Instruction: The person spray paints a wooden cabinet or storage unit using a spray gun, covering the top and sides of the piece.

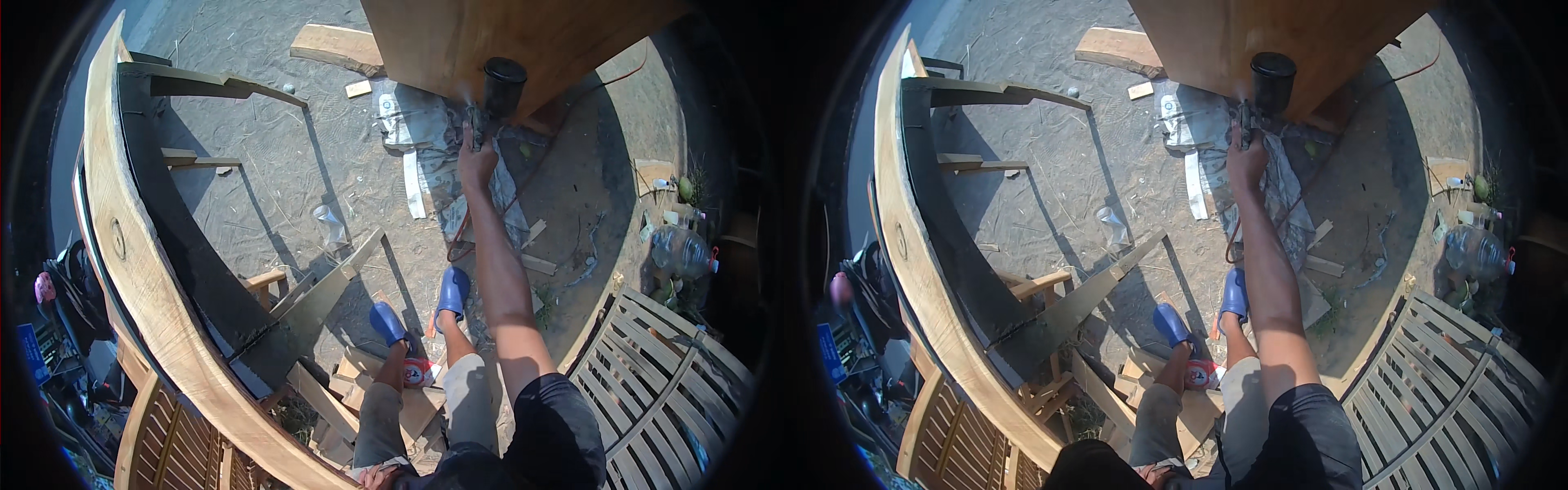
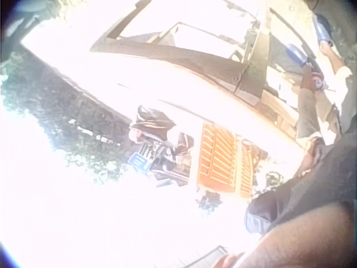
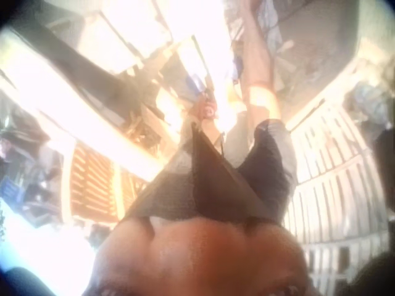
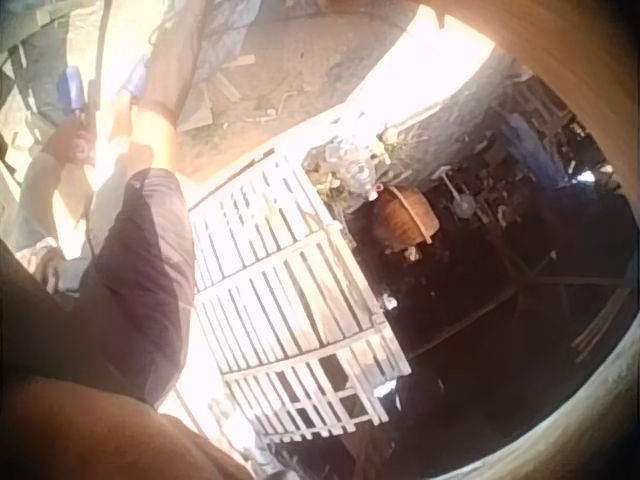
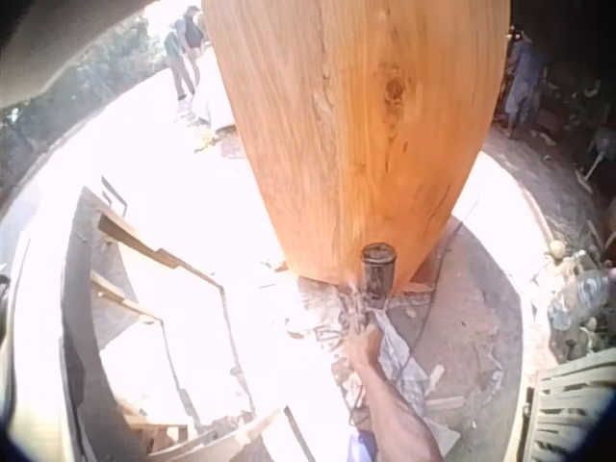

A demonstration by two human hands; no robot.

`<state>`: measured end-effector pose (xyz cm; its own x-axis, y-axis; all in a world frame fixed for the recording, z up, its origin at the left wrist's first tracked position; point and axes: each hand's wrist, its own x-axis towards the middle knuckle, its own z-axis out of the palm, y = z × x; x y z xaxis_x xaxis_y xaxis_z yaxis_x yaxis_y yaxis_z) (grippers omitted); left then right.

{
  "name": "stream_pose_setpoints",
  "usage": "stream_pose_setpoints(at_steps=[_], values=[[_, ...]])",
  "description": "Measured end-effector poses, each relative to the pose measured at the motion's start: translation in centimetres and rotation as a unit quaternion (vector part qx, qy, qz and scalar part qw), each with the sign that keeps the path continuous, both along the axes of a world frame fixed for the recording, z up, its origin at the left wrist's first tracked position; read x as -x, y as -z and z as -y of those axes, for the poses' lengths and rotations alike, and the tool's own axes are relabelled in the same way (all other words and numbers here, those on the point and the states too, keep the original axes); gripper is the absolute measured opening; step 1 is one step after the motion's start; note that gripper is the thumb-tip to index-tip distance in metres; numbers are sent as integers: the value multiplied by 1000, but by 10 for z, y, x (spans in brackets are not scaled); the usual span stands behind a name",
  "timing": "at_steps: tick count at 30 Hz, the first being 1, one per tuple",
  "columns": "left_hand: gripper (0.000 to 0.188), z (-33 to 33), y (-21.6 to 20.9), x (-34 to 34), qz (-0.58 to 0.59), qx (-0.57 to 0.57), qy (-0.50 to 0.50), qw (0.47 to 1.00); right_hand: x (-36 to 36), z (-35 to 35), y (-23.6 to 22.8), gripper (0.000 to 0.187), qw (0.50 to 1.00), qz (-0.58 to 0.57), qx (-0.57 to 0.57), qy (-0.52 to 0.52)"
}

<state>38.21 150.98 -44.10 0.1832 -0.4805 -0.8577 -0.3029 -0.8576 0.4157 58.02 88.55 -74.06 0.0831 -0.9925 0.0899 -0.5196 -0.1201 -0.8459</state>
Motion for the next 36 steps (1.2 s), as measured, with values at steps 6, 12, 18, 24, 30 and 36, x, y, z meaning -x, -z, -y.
stream_pose_setpoints(at_steps=[6, 12, 18, 24, 30, 36], values=[[41, -31, -11, -16, 19, 79, 51, 995, 16, 15, -148, 42, 999, -24, 42, -19], [39, -47, -16, -11, 59, 144, 25, 987, -1, 8, -303, 46, 995, -3, 91, -30], [68, -55, -21, -36, 26, 103, 57, 993, -11, 4, -435, 49, 988, -2, 150, -41], [95, -72, -25, -55, -39, -48, -28, 998, -26, -7, -559, 56, 972, 28, 230, -39], [90, -70, -19, -73, -96, -36, -73, 992, -38, -2, -670, 52, 938, 42, 342, -35], [85, -72, -16, -83, -116, -43, -95, 988, -48, 7, -749, 55, 906, 52, 419, -22]])
